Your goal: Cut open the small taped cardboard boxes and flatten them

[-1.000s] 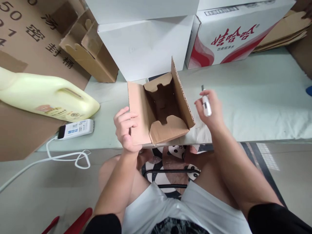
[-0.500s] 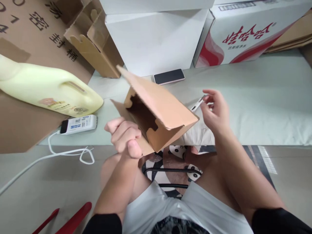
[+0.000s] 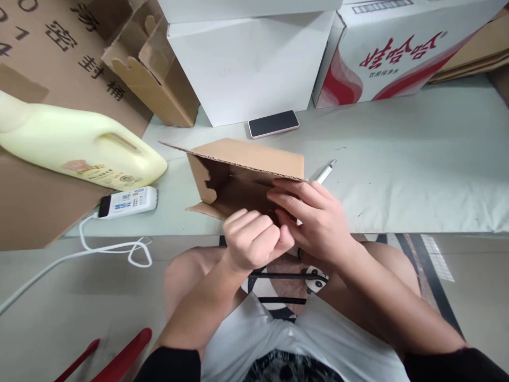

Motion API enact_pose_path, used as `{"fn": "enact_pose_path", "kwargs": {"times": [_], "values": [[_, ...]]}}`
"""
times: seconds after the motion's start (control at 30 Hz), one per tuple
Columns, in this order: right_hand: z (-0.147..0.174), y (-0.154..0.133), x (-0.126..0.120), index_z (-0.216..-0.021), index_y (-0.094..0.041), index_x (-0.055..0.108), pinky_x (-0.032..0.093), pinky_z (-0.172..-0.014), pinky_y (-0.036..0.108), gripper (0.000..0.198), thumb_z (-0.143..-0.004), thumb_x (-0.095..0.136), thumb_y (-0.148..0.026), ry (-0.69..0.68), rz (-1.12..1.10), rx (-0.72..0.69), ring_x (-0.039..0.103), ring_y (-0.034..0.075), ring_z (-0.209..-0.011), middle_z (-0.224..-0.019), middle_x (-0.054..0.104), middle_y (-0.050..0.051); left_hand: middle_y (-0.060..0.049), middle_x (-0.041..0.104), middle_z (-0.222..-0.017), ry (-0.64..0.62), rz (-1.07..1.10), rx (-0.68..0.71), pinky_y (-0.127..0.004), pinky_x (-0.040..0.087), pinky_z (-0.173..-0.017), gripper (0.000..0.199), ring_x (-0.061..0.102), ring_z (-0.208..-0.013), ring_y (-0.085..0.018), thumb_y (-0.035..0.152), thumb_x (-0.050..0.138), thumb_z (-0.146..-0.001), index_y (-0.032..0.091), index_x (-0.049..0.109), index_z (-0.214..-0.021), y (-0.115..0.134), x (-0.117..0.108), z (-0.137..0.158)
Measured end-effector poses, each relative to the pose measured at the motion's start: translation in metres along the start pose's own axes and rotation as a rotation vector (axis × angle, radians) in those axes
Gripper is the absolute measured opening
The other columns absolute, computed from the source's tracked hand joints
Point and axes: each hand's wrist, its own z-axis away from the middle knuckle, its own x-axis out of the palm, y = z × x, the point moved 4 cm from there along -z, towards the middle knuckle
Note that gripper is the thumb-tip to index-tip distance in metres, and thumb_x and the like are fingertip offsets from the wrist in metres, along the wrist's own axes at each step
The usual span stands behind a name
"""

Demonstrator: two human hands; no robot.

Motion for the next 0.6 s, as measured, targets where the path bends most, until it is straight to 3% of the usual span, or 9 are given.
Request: {"fn": "enact_pose_path", "kwargs": {"times": [0.13,0.23,0.37,0.43,0.47,0.53,0.6], "values": [[0.007,0.004,0.003,-0.124,-0.029,0.068,0.033,-0.044,0.031,0.031,-0.095,0.057,-0.029,-0.119,0.154,0.159,0.063,0.02,-0.073,-0.11,0.075,0.007,0.005,0.04,-0.049,0.018,-0.023,-0.044,-0.035,0.023,-0.051,0.042,0.034,-0.049,-0.014,0.012,0.063,-0.083,0.023,0.033,-0.057,0.005,0.007,0.001],[0.007,0.005,0.0,-0.126,-0.029,0.067,0.038,-0.045,0.03,0.033,-0.094,0.059,-0.031,-0.063,0.145,0.211,0.068,0.02,-0.078,-0.116,0.074,0.007,0.004,0.038,-0.05,-0.002,0.031,-0.111,-0.035,0.024,-0.051,0.042,0.034,-0.05,-0.013,0.01,0.062,-0.085,0.023,0.032,-0.058,0.002,0.003,-0.003],[0.007,0.011,-0.006,-0.122,-0.027,0.065,0.052,-0.057,0.029,0.032,-0.092,0.061,-0.019,0.103,-0.006,0.088,0.073,0.021,-0.096,-0.121,0.074,0.007,0.003,0.048,-0.061,0.01,0.056,-0.327,-0.032,0.037,-0.056,0.03,0.046,-0.058,-0.013,0.012,0.063,-0.086,0.022,0.043,-0.065,-0.022,-0.015,-0.008],[0.01,0.013,-0.008,-0.118,-0.028,0.066,0.053,-0.058,0.028,0.032,-0.09,0.061,-0.013,0.164,-0.06,-0.015,0.075,0.02,-0.096,-0.118,0.077,0.006,-0.002,0.061,-0.08,0.035,-0.051,-0.48,-0.036,0.048,-0.07,0.013,0.06,-0.078,-0.019,0.018,0.07,-0.083,0.023,0.057,-0.081,-0.044,-0.027,-0.005],[0.012,0.014,-0.007,-0.116,-0.028,0.066,0.053,-0.057,0.028,0.033,-0.089,0.061,-0.011,0.183,-0.075,-0.059,0.075,0.019,-0.093,-0.114,0.078,0.004,-0.007,0.065,-0.096,0.037,-0.11,-0.579,-0.04,0.051,-0.079,0.019,0.063,-0.095,-0.025,0.023,0.074,-0.079,0.023,0.062,-0.093,-0.058,-0.032,-0.001],[0.016,0.012,-0.004,-0.113,-0.029,0.065,0.052,-0.054,0.028,0.031,-0.088,0.06,-0.01,0.182,-0.114,-0.152,0.075,0.016,-0.083,-0.106,0.079,0.001,-0.014,0.063,-0.123,-0.007,-0.135,-0.748,-0.049,0.051,-0.092,0.053,0.058,-0.122,-0.036,0.031,0.084,-0.069,0.022,0.063,-0.116,-0.087,-0.037,0.012],[0.019,0.005,0.002,-0.109,-0.029,0.064,0.05,-0.051,0.028,0.025,-0.089,0.059,-0.014,0.155,-0.2,-0.25,0.071,0.013,-0.07,-0.096,0.08,-0.001,-0.012,0.066,-0.12,-0.089,-0.014,-0.887,-0.053,0.051,-0.095,0.067,0.06,-0.118,-0.038,0.035,0.089,-0.062,0.022,0.061,-0.122,-0.115,-0.033,0.028]]}}
